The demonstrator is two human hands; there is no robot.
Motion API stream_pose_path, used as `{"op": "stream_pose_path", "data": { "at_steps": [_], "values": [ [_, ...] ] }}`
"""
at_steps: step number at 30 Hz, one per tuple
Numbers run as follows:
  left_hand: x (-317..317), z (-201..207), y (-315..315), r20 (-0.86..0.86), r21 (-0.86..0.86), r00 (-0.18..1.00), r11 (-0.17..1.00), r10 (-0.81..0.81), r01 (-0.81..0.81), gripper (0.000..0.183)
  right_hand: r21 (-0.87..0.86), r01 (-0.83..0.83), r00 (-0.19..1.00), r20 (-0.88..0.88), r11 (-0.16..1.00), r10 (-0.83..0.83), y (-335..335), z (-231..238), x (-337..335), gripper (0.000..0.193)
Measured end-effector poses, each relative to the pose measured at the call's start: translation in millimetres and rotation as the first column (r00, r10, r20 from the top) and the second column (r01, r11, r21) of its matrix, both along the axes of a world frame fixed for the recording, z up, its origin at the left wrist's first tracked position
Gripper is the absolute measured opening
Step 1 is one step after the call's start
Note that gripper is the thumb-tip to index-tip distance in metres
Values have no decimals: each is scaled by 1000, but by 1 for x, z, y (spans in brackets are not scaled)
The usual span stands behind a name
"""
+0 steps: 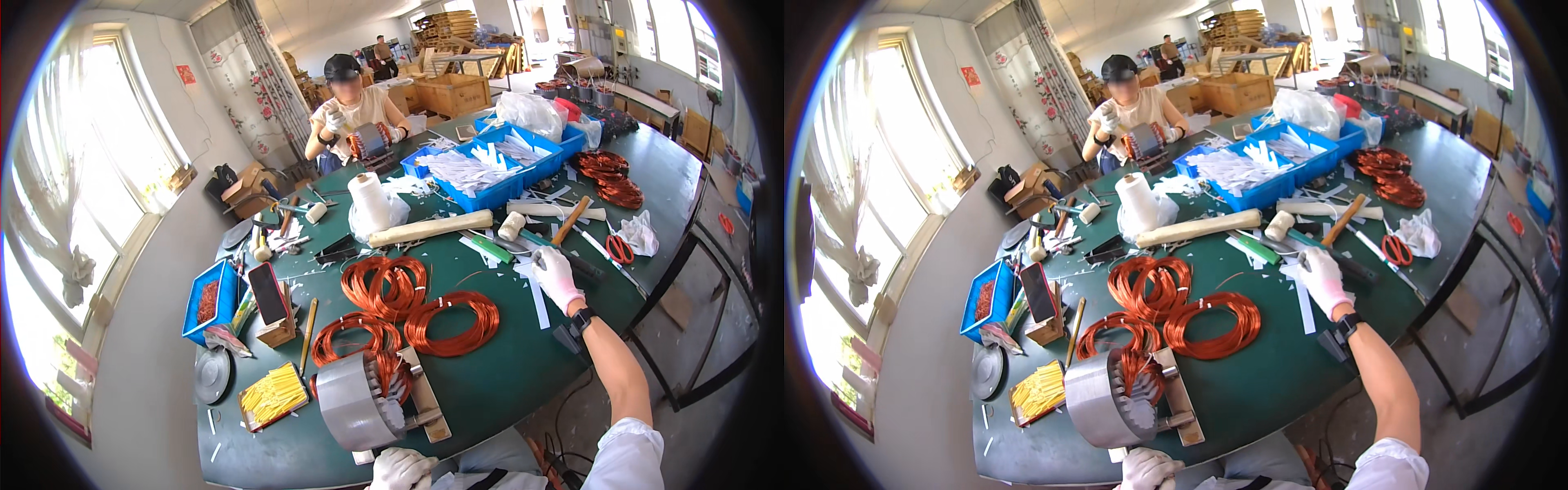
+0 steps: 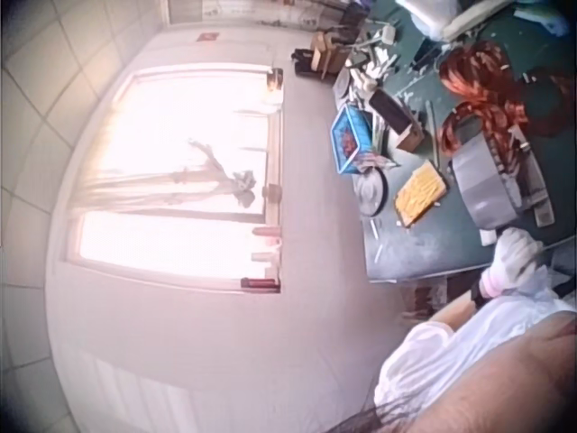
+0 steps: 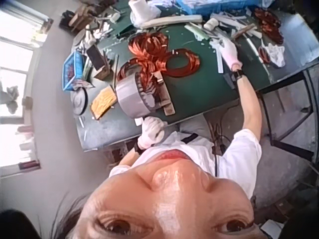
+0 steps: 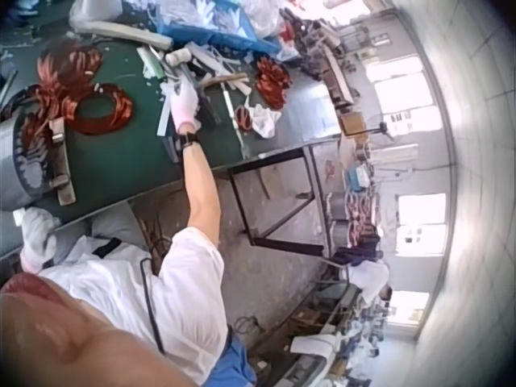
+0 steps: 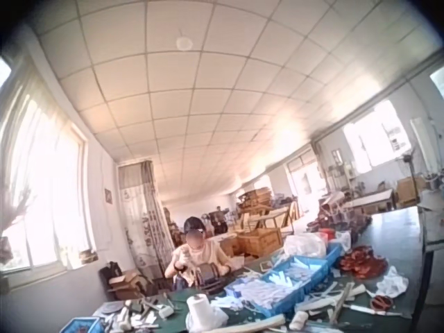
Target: Assembling and winding copper coils into a metal motor stator housing on a fabrication floor.
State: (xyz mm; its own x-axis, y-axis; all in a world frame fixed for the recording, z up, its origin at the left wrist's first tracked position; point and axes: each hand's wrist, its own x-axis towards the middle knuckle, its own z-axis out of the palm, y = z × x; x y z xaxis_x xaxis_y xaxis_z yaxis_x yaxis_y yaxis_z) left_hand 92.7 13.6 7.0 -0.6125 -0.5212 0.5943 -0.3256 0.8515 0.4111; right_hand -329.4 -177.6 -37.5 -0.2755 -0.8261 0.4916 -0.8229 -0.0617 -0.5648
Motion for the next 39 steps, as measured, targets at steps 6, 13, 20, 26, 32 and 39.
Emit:
{"op": "stream_pose_path", "data": {
  "at_steps": [6, 13, 20, 26, 32, 39],
  "values": [
    [-9, -3, -3, 14, 23, 1000, 1000, 2, -2, 24, -287, -92, 965, 212, 953, 157, -21, 15, 3, 10],
    [-18, -8, 2, 5, 187, 999, 982, 40, -40, 20, -495, 215, 434, 821, 842, 371, -3, 62, -13, 13],
    [-7, 12, 0, -297, 926, 910, 319, 290, 201, 25, -65, -824, 539, 216, 563, 814, 160, 81, 211, 27],
    [20, 23, -2, -147, 980, 923, 180, 357, 87, 24, -28, -862, 500, 110, 506, 859, 166, 64, 225, 37],
    [23, 21, 7, -255, 967, 836, 122, 486, 224, 27, -5, -889, 428, 349, 459, 834, 162, 63, 234, 30],
    [37, 5, 16, -283, 958, 874, 147, 394, 245, 43, 11, -897, 385, 508, 441, 770, 173, 66, 236, 29]
  ]
}}
